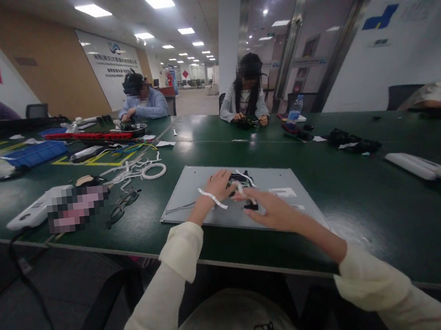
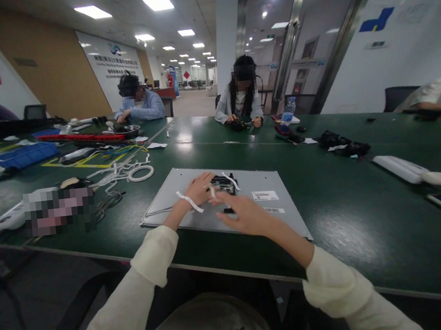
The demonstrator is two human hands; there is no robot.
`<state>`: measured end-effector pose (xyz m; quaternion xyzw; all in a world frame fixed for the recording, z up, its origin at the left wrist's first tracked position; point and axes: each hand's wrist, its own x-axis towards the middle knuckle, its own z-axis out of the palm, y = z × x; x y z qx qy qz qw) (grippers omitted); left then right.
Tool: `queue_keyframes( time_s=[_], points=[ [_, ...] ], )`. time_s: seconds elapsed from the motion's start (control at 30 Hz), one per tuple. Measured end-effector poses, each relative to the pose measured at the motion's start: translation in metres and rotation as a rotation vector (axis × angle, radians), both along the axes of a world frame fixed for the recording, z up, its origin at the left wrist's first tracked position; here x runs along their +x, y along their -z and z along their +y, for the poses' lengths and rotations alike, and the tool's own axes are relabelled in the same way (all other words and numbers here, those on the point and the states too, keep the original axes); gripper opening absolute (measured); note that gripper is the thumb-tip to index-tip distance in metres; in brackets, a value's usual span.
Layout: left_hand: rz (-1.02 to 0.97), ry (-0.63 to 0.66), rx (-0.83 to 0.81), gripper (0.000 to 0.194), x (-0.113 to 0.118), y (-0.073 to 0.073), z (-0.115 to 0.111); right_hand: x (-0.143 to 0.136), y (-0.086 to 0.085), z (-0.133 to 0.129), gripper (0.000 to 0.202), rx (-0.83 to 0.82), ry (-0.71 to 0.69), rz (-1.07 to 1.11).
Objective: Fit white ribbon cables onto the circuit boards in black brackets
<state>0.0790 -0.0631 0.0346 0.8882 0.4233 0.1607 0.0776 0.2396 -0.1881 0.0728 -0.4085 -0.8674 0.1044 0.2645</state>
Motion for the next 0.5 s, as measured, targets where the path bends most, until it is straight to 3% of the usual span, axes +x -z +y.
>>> queue_keyframes(
  time_s=[0.07,0.13,0.23,0.37,0.5],
  points=[
    [-0.023,0.024,0.058,0.038,0.015,-0.009,-0.004,0.017,-0.01,0.019,0.042,-0.015,0.142,0.187],
    [-0.025,-0.023,0.074,0.032,0.033,-0.015,-0.006,0.035,-0.008,0.041,0.044,-0.04,0.272,0.37],
    [0.0,-0.066,0.056,0.028,0.055,-0.013,-0.005,0.057,0.02,0.07,0.05,-0.086,0.411,0.537],
    [-0.022,-0.139,0.061,0.028,0.068,-0.001,0.0,0.074,0.065,0.087,0.054,-0.129,0.496,0.451],
    [0.004,-0.144,0.006,0.029,0.068,0.005,0.003,0.079,0.079,0.087,0.058,-0.084,0.504,0.378]
  ],
)
